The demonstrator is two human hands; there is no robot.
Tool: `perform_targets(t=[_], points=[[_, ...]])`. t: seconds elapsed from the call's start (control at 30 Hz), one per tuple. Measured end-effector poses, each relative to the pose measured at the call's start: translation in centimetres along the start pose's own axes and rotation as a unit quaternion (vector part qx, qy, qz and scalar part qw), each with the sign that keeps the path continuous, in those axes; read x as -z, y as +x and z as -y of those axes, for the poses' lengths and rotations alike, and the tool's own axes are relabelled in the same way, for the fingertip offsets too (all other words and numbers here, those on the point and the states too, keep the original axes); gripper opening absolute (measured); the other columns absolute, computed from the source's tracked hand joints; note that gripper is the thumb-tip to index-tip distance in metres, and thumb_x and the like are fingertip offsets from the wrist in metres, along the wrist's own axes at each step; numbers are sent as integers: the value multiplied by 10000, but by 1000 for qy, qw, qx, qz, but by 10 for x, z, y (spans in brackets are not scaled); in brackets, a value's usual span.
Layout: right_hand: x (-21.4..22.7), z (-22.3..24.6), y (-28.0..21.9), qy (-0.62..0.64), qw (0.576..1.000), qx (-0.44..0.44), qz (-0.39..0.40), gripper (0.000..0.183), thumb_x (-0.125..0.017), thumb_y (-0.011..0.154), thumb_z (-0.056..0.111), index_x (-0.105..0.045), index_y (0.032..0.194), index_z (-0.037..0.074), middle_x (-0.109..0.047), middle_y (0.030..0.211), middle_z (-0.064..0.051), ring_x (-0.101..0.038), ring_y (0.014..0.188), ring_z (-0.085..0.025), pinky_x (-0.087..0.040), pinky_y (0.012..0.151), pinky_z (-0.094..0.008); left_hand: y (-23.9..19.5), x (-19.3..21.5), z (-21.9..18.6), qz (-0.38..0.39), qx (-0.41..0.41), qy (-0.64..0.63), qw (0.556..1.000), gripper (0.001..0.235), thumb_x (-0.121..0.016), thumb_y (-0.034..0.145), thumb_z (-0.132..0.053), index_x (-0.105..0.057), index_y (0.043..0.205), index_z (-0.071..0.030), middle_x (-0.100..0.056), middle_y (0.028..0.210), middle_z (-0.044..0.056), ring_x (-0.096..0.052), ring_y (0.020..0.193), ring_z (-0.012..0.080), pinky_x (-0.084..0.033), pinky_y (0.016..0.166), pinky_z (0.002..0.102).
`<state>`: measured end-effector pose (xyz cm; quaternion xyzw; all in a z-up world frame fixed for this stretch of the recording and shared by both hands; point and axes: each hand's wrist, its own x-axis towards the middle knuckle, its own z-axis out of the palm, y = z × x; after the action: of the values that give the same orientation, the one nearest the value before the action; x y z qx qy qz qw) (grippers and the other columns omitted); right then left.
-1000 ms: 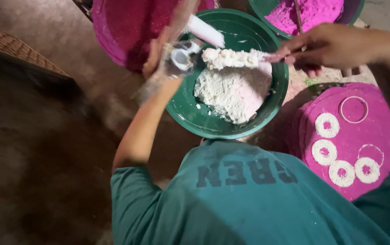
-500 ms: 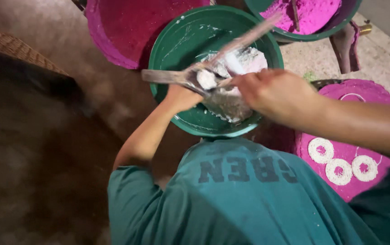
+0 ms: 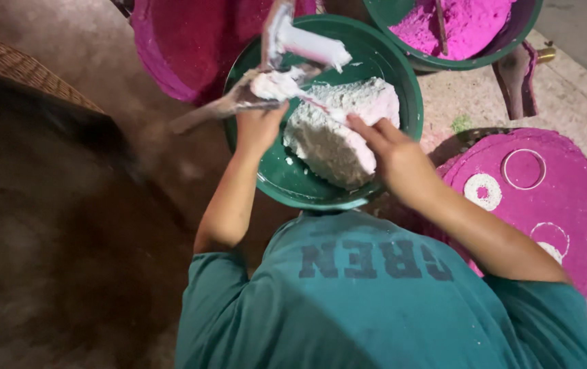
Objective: The person scoops white and pink powders into a handheld press, then uses a hammer to strike the press and form ring-shaped items on a pink glittery mat. The person repeats this process, alternating between white and pink powders, and arranges the finished items on the mat.
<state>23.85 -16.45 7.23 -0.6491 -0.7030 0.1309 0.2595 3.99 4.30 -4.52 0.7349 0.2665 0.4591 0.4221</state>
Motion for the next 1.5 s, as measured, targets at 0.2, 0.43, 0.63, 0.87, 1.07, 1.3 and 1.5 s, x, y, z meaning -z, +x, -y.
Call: perform_targets(t=[0.2, 0.43, 0.63, 0.87, 1.07, 1.3, 1.5], points=[[18, -5, 9, 144, 984, -103, -7, 494, -576, 989, -57, -571, 1464, 77, -673, 905, -208, -651, 749, -291, -529, 724, -349, 2, -9, -19, -76, -1, -52, 996, 586, -792, 921, -140, -506, 1423, -43, -639, 1326, 135, -654, 1220, 257, -524, 1079, 375], [-10, -11, -7, 207, 978, -18, 10, 419, -570, 997, -33, -593, 1409, 41, -702, 1112, -279, -690, 919, -201, -532, 839, -316, 35, 3, -45, -12, 43, 444, 895, 582, -738, 902, -364, -580, 1408, -122, -285, 1627, 132, -410, 1420, 386, -450, 1062, 508], [-10, -54, 12, 242, 952, -188, 8, 412, -547, 1073, 35, -597, 1481, 66, -591, 874, -279, -523, 708, -191, -465, 676, -355, 15, -14, -49, 38, 14, 432, 901, 531, -759, 883, -366, -656, 1344, -122, -130, 1644, 274, -455, 1363, 448, -548, 939, 473], [-19, -51, -3, 220, 975, 7, 34, 398, -560, 1044, 21, -600, 1441, 28, -742, 1087, -194, -701, 944, -198, -547, 861, -365, 29, -9, -35, -29, -75, 464, 882, 731, -741, 952, -360, -411, 1547, -92, -324, 1629, 234, -584, 1262, 360, -609, 912, 408], [84, -40, 48, -58, 939, -165, 297, 373, -563, 1076, 179, -736, 1406, 182, -721, 847, -234, -673, 703, -386, -549, 656, -454, 8, -9, -42, 72, -25, 391, 917, 927, -752, 1011, -461, -202, 1661, -93, -608, 1173, 108, -706, 879, 311, -575, 668, 458], [41, 27, 49, -407, 876, 200, 165, 298, -602, 881, 195, -680, 1132, 55, -715, 900, -95, -709, 692, -237, -569, 570, -352, -12, -34, -43, 131, -145, 333, 923, 1046, -770, 802, -432, -227, 1633, -101, -577, 1397, 147, -634, 1215, 364, -532, 921, 483], [116, 53, 29, -374, 902, 121, 181, 441, -623, 808, 172, -671, 1244, 126, -650, 840, -71, -706, 686, -270, -557, 510, -398, -15, 7, -36, 182, 38, 411, 892, 872, -832, 829, -486, -390, 1517, -183, -540, 1468, 119, -604, 1211, 319, -515, 898, 457]])
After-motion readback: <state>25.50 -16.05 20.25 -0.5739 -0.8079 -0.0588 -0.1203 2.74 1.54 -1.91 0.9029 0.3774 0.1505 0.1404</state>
